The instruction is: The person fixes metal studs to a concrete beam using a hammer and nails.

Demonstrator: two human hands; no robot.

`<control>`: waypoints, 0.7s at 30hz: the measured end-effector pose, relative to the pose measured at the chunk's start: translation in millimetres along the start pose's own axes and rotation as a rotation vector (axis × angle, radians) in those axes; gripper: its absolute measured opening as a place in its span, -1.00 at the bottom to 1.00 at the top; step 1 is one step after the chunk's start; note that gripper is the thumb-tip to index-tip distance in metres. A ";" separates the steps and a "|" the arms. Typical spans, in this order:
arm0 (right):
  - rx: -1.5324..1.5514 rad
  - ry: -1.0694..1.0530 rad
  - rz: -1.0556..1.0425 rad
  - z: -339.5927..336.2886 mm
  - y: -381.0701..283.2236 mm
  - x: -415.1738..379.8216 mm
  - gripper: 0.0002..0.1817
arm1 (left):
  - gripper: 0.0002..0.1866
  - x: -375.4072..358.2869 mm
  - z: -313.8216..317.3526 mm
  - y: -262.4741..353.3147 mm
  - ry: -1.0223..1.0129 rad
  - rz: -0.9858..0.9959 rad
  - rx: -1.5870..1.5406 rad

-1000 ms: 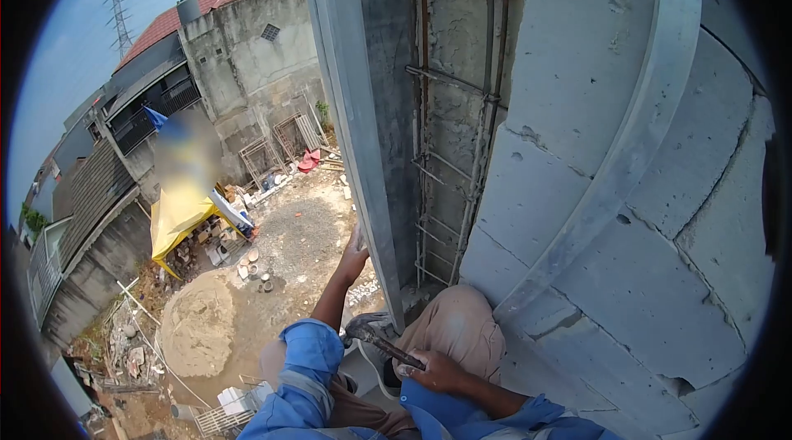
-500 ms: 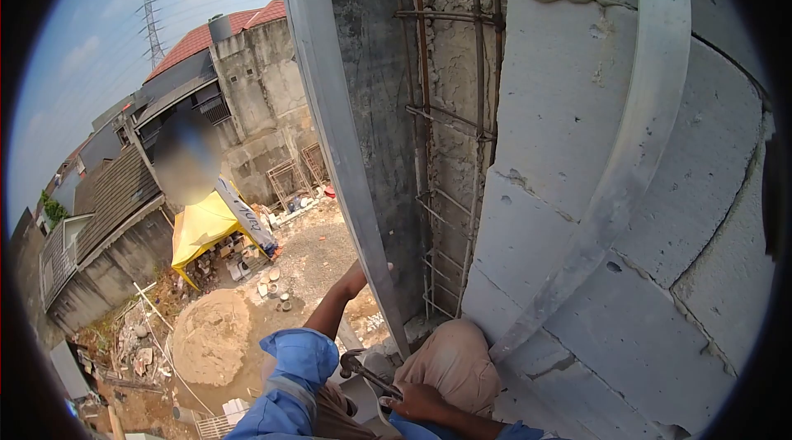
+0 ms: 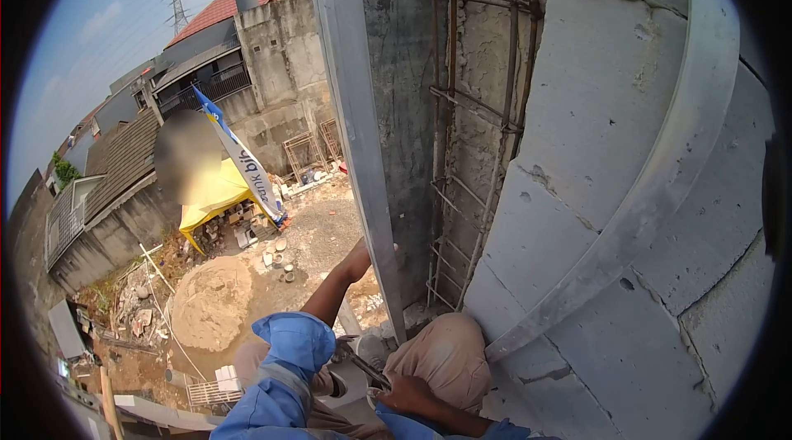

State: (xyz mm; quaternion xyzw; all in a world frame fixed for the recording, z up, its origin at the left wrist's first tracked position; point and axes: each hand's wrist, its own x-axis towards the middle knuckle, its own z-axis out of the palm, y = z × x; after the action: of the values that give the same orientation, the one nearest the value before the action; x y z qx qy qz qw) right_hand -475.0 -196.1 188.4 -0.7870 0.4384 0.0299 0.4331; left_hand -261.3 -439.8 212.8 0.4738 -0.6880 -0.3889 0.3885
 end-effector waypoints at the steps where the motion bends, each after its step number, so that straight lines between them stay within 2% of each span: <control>1: -0.010 0.005 -0.019 2.2 2.1 1.6 -0.27 | -0.30 -0.9 -7.8 -1.1 0.004 -0.135 -0.200; 2: -0.017 0.012 -0.037 3.7 3.5 1.5 -0.27 | -0.30 -1.4 -8.7 -2.4 0.010 -0.142 -0.209; 5: -0.027 -0.065 -0.029 -0.5 -0.1 -0.6 -0.27 | -0.44 -3.9 -7.4 15.2 0.251 -0.065 -0.397; 6: -0.016 -0.069 -0.027 1.2 1.2 0.4 -0.27 | -0.44 -6.7 -5.4 9.0 0.245 -0.074 -0.394; 8: -0.032 -0.103 -0.071 3.4 6.0 3.3 -0.27 | -0.28 -11.6 -3.6 -1.2 0.010 -0.097 -0.343; 9: -0.018 -0.104 -0.071 2.7 6.1 2.1 -0.27 | -0.17 -7.5 -13.0 -2.6 -0.026 -0.071 -0.294; 10: -0.004 -0.114 -0.077 1.5 4.9 1.8 -0.28 | -0.17 -7.9 -13.4 -5.9 -0.033 -0.083 -0.287; 12: 0.012 -0.127 -0.086 3.2 7.8 3.1 -0.29 | -0.11 -11.8 -13.5 -2.4 0.113 -0.131 -0.400; 13: 0.008 -0.123 -0.089 7.7 11.6 6.6 -0.23 | -0.10 -10.8 -11.1 6.8 0.193 -0.084 -0.294; 14: 0.002 -0.121 -0.091 11.0 14.2 7.9 -0.17 | -0.10 -9.8 -7.7 10.3 0.195 -0.090 -0.290; 16: 0.021 -0.115 -0.090 9.7 13.9 7.0 -0.15 | -0.09 -10.5 -3.6 12.7 -0.002 -0.127 -0.274; 19: 0.041 -0.101 -0.083 6.4 12.1 7.9 -0.12 | -0.08 -8.0 -15.1 18.0 0.119 -0.253 -0.306; 21: 0.040 -0.102 -0.073 5.2 11.0 6.8 -0.11 | -0.06 -4.9 -15.5 6.8 0.152 -0.220 -0.317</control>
State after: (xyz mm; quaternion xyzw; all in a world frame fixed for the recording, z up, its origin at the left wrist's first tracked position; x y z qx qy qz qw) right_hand -477.0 -199.5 175.1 -0.7911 0.3871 0.0455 0.4714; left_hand -248.4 -436.0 224.3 0.5070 -0.5312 -0.4955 0.4639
